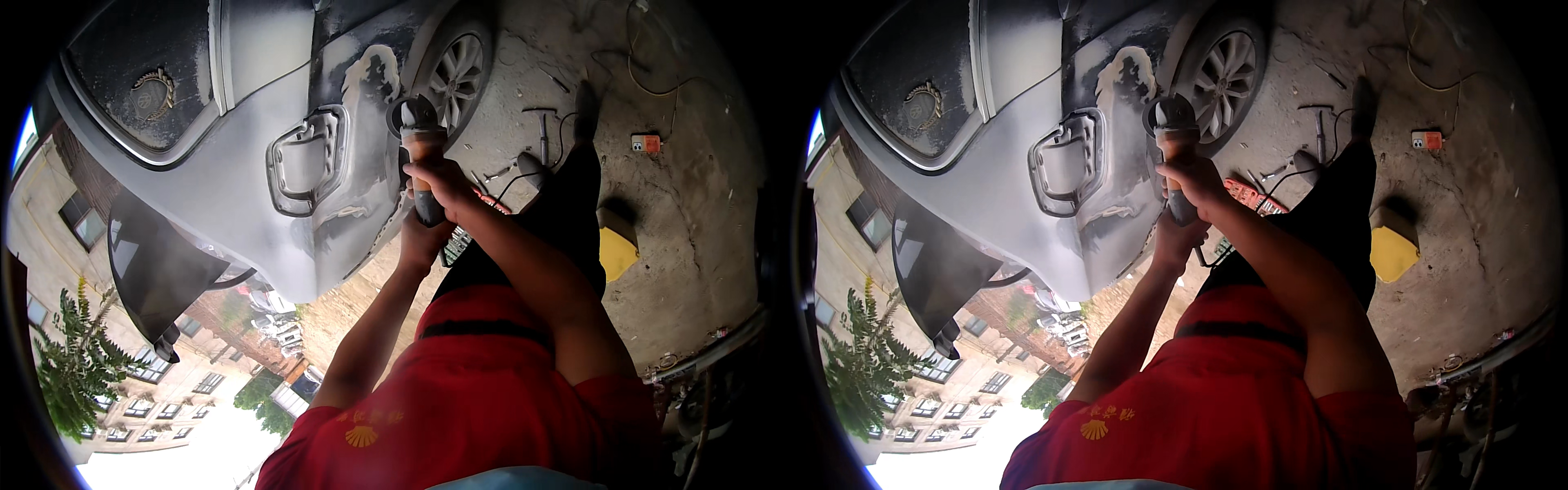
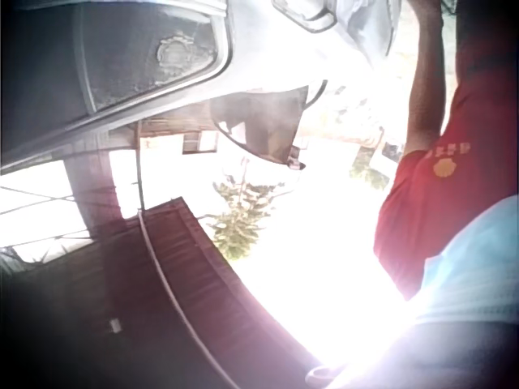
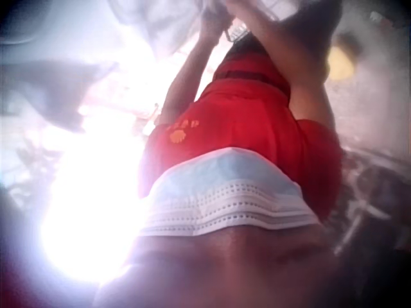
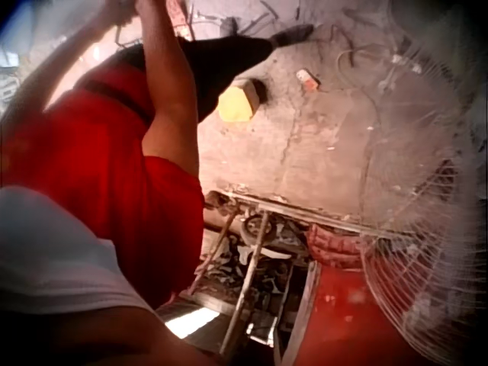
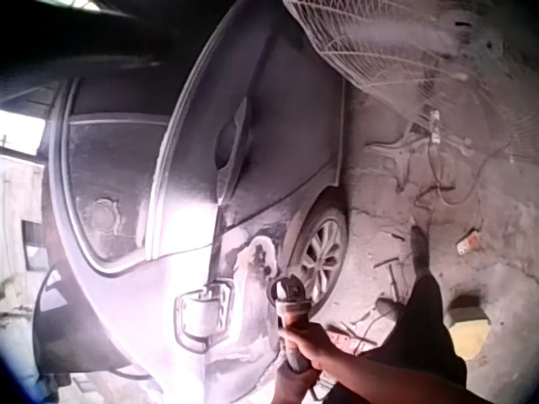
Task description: The person uses an angle grinder to sand and smooth the surface of a car's front fender and wheel arch. They move the grinder across the damaged area, removing paint and smoothing the metal, while occasionally pausing to wipe the surface with their hand.
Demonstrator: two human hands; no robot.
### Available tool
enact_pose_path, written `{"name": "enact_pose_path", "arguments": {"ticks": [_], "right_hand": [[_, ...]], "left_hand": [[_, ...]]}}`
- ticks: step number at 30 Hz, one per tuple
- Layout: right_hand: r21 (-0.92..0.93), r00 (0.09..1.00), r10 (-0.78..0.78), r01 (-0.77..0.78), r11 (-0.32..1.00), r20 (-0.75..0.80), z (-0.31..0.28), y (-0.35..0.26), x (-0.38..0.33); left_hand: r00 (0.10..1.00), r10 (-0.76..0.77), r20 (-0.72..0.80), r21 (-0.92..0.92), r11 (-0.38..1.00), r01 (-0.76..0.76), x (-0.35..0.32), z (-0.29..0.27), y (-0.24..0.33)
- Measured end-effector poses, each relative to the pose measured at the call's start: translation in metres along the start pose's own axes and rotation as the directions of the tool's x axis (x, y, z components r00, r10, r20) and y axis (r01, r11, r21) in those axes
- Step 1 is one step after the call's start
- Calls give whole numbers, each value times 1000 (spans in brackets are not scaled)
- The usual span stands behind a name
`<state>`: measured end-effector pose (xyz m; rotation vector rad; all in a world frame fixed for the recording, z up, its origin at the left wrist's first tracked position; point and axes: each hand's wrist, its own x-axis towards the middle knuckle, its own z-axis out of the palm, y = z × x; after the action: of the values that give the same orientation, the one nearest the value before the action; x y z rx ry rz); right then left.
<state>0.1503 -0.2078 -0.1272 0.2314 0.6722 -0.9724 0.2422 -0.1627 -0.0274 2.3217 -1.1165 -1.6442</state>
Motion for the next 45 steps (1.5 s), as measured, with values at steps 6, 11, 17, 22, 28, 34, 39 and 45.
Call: {"name": "enact_pose_path", "arguments": {"ticks": [6,11,17,22,28,34,39,45], "right_hand": [[-5,996,-88,88,996,6,0,-23,12],[21,998,-51,50,999,40,3,-7,6],[66,999,-24,21,998,35,-4,-1,7],[76,992,-78,71,995,102,4,-27,11],[177,990,30,-55,983,140,-12,20,5],[196,989,-32,4,981,142,-10,-5,17],[189,991,75,-95,977,109,-20,22,11],[169,993,-31,11,986,116,-18,-1,17]], "left_hand": [[995,103,-6,76,992,-102,26,6,15],[990,131,-48,107,986,-125,15,0,2],[989,125,-75,175,978,-111,15,1,-6],[982,166,-95,219,965,-142,19,5,26],[956,229,-182,409,902,-138,12,-2,-32],[928,327,-179,474,855,-209,23,-2,0],[968,189,-164,436,894,-100,10,1,-22],[966,219,-134,366,917,-157,21,5,-3]]}}
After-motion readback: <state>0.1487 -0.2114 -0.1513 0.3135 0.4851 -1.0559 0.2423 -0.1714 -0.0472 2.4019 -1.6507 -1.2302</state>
